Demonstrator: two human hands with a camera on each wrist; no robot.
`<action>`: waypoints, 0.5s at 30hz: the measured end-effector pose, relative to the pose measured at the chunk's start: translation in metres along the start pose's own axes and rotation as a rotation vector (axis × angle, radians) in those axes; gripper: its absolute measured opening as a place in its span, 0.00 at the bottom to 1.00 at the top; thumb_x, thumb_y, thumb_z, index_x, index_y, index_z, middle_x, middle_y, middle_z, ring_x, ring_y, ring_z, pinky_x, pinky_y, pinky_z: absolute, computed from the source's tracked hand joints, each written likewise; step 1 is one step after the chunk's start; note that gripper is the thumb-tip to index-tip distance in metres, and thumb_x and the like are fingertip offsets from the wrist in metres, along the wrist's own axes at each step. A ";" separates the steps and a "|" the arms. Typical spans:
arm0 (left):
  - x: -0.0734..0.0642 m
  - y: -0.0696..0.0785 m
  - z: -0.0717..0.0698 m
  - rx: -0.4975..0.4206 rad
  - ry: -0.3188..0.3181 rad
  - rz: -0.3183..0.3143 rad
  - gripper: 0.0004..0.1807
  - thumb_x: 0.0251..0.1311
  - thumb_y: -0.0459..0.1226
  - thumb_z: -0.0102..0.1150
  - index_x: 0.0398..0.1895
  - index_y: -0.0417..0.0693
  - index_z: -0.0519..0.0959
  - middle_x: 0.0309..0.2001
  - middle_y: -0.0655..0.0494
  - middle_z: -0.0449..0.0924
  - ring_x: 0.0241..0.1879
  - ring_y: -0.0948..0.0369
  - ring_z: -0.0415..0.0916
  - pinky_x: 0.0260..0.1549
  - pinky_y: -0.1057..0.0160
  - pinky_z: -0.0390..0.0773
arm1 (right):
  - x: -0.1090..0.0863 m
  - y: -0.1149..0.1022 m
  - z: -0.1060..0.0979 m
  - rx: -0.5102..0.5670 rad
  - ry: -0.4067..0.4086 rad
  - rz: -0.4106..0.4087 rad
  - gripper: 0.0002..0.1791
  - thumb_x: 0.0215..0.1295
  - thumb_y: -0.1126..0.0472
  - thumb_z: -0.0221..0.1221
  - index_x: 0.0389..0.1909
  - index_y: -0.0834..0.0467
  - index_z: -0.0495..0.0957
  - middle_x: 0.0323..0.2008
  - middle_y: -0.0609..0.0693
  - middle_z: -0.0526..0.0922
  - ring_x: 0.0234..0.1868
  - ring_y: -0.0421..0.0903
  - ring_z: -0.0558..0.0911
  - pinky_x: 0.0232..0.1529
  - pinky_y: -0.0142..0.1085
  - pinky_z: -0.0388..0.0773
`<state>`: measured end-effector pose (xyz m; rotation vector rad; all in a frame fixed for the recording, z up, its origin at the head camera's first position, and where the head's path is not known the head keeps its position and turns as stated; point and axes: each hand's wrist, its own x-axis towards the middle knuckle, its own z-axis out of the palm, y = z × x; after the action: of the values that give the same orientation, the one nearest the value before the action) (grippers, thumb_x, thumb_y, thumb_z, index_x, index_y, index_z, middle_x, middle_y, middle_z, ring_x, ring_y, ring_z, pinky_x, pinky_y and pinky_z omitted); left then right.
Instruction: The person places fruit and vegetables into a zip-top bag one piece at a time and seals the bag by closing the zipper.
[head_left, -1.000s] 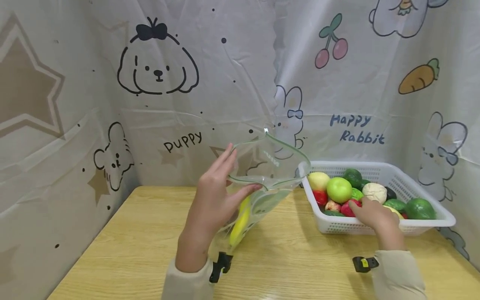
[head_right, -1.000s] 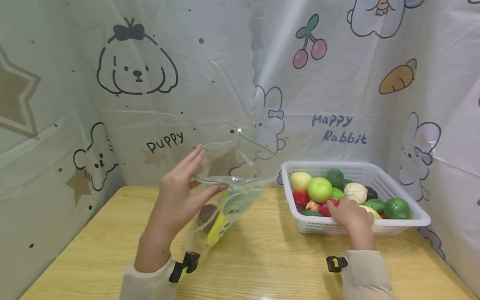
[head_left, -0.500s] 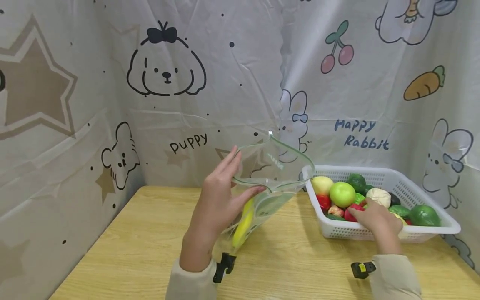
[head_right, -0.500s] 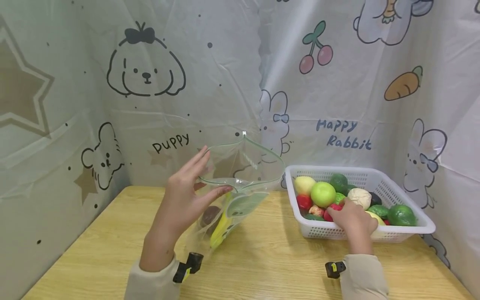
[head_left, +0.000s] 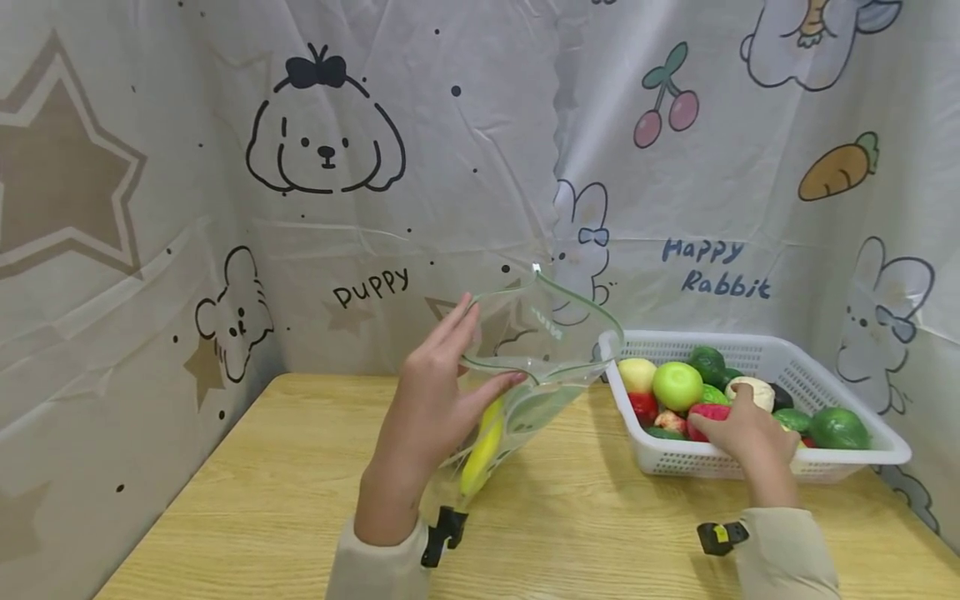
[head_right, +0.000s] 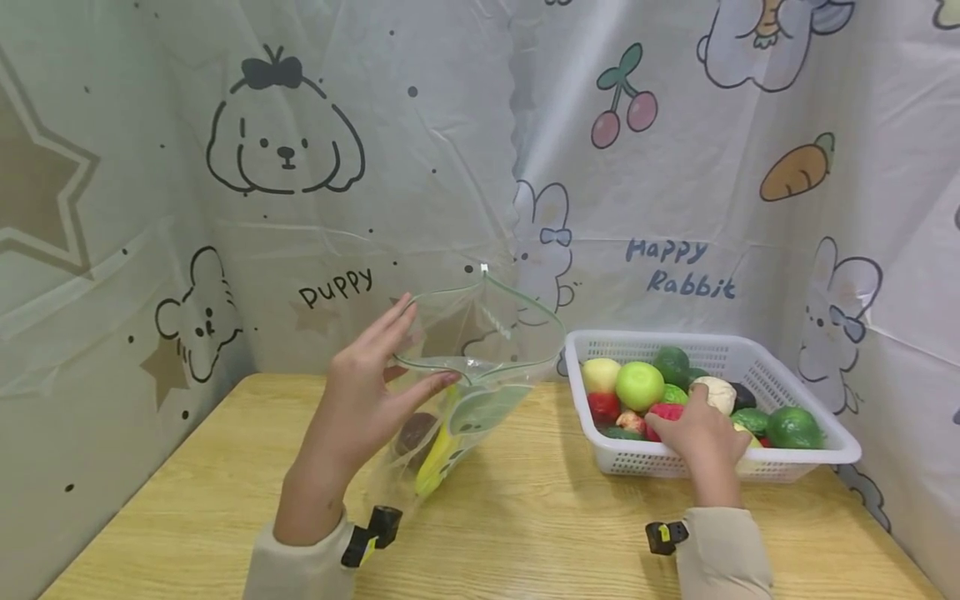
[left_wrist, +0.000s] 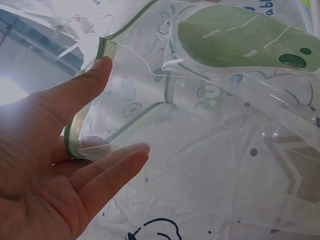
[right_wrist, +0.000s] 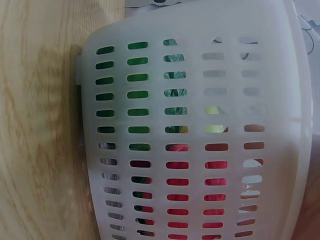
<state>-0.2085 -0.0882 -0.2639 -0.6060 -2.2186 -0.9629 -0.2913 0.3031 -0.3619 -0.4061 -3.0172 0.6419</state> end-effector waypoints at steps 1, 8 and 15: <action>0.000 0.000 0.000 0.000 0.000 -0.002 0.46 0.53 0.46 0.77 0.73 0.37 0.67 0.75 0.44 0.62 0.59 0.47 0.79 0.46 0.63 0.86 | 0.000 0.000 0.000 0.000 0.000 -0.001 0.57 0.64 0.34 0.59 0.73 0.74 0.47 0.60 0.82 0.67 0.61 0.82 0.65 0.61 0.78 0.54; 0.000 -0.001 0.001 -0.003 0.003 -0.005 0.47 0.52 0.45 0.77 0.73 0.37 0.67 0.75 0.44 0.62 0.60 0.48 0.79 0.46 0.63 0.86 | 0.001 0.000 -0.002 0.008 0.014 -0.033 0.56 0.65 0.37 0.59 0.73 0.74 0.48 0.60 0.81 0.67 0.60 0.81 0.65 0.60 0.80 0.54; 0.000 -0.001 0.002 0.009 0.007 0.009 0.47 0.52 0.46 0.77 0.72 0.36 0.68 0.75 0.44 0.63 0.57 0.48 0.81 0.46 0.63 0.86 | -0.006 -0.003 -0.013 0.090 0.065 -0.155 0.51 0.65 0.48 0.64 0.72 0.77 0.48 0.58 0.83 0.65 0.56 0.77 0.69 0.54 0.72 0.73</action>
<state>-0.2099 -0.0875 -0.2655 -0.6074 -2.2108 -0.9491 -0.2853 0.3044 -0.3482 -0.1830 -2.9080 0.7335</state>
